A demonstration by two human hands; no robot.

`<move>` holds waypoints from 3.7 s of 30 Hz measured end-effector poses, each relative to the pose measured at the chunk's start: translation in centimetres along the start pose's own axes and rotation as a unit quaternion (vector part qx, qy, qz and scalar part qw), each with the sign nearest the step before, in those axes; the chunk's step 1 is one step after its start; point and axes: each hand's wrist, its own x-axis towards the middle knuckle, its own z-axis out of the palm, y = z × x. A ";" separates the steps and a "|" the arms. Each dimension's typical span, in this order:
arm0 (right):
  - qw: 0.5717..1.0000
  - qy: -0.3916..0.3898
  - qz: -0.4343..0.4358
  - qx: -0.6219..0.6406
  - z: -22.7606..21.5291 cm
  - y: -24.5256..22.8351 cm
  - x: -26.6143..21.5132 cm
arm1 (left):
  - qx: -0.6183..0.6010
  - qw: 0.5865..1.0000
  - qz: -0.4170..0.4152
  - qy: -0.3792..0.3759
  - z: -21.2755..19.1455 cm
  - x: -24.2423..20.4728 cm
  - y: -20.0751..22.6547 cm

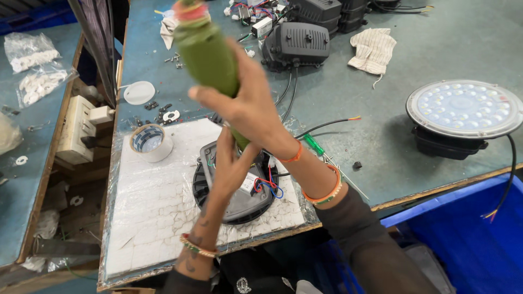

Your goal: The person assembles an LED floodlight by connecting internal wires, securing the housing, and using a green pneumatic tool to fasten screws. The person handles the light fixture, wires, and screws throughout the process.

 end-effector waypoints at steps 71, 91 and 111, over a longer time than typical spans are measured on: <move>0.998 -0.018 0.027 -0.058 2.0 6.6 -4.3 | 0.207 0.974 -0.071 0.060 -5.3 -1.1 -7.2; 0.991 0.044 0.049 0.120 1.0 7.3 -5.5 | 0.286 0.952 -0.078 0.075 -4.9 -1.1 -6.8; 0.990 -0.010 0.034 0.135 0.8 9.8 -6.3 | 0.342 0.936 -0.065 0.055 -5.4 -1.7 -7.7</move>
